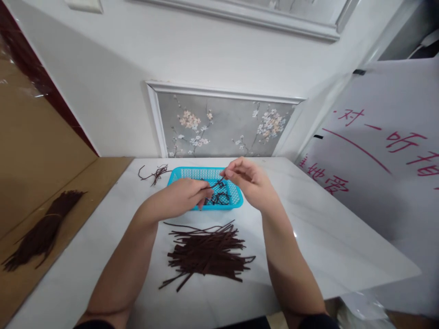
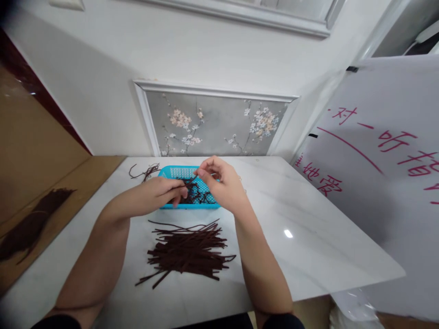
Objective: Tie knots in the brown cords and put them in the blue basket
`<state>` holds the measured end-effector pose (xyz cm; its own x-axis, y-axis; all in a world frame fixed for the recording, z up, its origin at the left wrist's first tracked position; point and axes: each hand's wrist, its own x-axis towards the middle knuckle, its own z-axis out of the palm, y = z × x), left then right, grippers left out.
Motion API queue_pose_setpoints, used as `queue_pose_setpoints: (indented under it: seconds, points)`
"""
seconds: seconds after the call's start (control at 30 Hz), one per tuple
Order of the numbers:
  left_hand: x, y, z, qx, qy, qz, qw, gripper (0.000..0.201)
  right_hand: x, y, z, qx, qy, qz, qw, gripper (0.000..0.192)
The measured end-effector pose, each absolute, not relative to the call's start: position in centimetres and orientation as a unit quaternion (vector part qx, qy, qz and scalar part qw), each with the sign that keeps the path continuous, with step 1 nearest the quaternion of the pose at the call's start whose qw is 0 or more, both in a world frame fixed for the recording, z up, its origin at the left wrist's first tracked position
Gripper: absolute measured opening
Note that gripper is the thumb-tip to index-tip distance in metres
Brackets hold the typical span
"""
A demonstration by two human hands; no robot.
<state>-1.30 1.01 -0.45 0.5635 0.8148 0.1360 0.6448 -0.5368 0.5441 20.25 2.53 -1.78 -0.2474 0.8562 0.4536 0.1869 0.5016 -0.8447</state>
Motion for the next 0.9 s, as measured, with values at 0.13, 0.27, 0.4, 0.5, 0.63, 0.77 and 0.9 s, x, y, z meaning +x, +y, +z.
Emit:
queue_pose_setpoints:
  seconds: [0.13, 0.27, 0.4, 0.5, 0.63, 0.77, 0.9]
  points:
    - [-1.5, 0.4, 0.5, 0.836, 0.429, 0.192, 0.282, 0.042, 22.0, 2.1, -1.3, -0.489, -0.747, 0.221, 0.393, 0.01]
    - [-1.4, 0.4, 0.6, 0.835, 0.433, 0.206, 0.272, 0.042, 21.9, 0.7, -0.7, -0.441, -0.789, 0.154, 0.4, 0.036]
    - [-1.3, 0.6, 0.5, 0.836, 0.429, 0.203, 0.278, 0.041, 20.4, -0.2, -0.2, -0.373, -0.837, 0.212, 0.341, 0.019]
    - [-1.8, 0.9, 0.4, 0.824, 0.433, 0.229, 0.286, 0.042, 19.9, 0.3, -0.2, -0.389, -0.818, 0.259, 0.336, 0.022]
    - [-2.7, 1.9, -0.1, 0.802, 0.388, 0.257, 0.374, 0.038, 20.6, 1.7, -0.7, -0.374, -0.808, 0.314, 0.331, 0.02]
    - [-2.4, 3.4, -1.1, 0.72, 0.299, 0.384, 0.495, 0.029, 21.1, 3.0, -1.5, -0.324, -0.754, 0.414, 0.394, 0.029]
    - [-1.0, 4.3, -2.0, 0.568, 0.217, 0.499, 0.618, 0.031, 20.4, 3.9, -2.4, -0.263, -0.687, 0.508, 0.449, 0.029]
